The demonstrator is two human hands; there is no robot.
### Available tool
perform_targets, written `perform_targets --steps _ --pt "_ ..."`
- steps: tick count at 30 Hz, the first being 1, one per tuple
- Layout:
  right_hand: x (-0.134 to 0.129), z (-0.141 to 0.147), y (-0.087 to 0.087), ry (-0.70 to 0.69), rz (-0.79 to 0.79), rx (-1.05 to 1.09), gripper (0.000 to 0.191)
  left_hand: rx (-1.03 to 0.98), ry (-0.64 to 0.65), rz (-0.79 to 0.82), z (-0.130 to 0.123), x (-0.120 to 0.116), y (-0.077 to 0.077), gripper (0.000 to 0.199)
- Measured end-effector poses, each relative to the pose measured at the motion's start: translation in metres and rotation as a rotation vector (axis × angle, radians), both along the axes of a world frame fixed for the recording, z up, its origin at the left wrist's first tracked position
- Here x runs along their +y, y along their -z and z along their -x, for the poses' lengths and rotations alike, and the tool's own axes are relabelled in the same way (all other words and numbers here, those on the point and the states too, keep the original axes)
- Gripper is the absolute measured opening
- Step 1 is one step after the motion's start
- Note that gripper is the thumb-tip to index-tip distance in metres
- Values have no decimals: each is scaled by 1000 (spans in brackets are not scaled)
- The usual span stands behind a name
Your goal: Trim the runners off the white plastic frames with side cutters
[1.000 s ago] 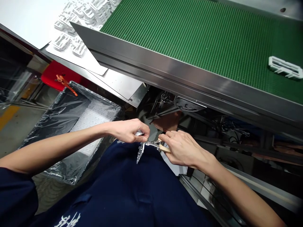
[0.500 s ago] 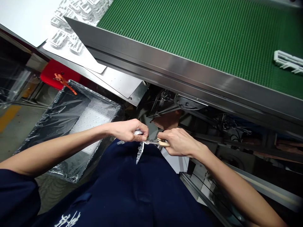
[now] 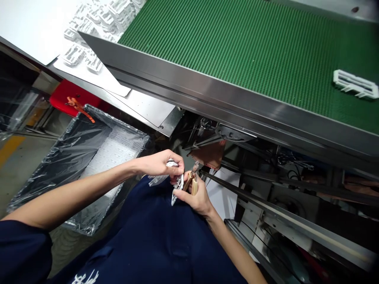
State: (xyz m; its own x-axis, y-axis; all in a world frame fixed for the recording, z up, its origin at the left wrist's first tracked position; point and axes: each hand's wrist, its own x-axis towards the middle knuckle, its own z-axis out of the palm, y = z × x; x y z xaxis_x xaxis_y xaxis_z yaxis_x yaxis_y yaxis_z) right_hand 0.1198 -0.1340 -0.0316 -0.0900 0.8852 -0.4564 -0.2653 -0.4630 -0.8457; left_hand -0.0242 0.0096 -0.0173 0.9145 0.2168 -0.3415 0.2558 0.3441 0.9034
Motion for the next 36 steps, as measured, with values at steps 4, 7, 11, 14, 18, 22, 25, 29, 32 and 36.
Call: perform_targets --steps 4,7,11,14,18,22,25,29,32,36 --pt "0 -24 15 210 89 462 38 245 -239 -190 -2 -5 39 35" --pt "0 -42 21 235 108 700 42 429 -167 -439 -6 -12 67 51" --pt "3 -47 24 237 76 758 45 387 -154 -227 -10 -21 71 48" --pt "6 -47 25 238 106 739 46 363 -304 35 -8 -22 57 41" --pt "10 -47 24 262 172 722 48 287 -481 336 -6 -22 38 36" --pt "12 -47 20 266 205 665 49 175 -550 429 -8 -25 26 30" --pt "12 -45 18 245 200 555 50 136 -566 454 -13 -28 23 26" --pt "10 -45 17 211 195 400 56 111 -566 485 -17 -31 24 24" --pt "10 -46 17 202 205 334 58 105 -578 497 -18 -32 24 24" --pt "14 -43 13 217 155 324 55 88 -610 512 -21 -34 25 25"
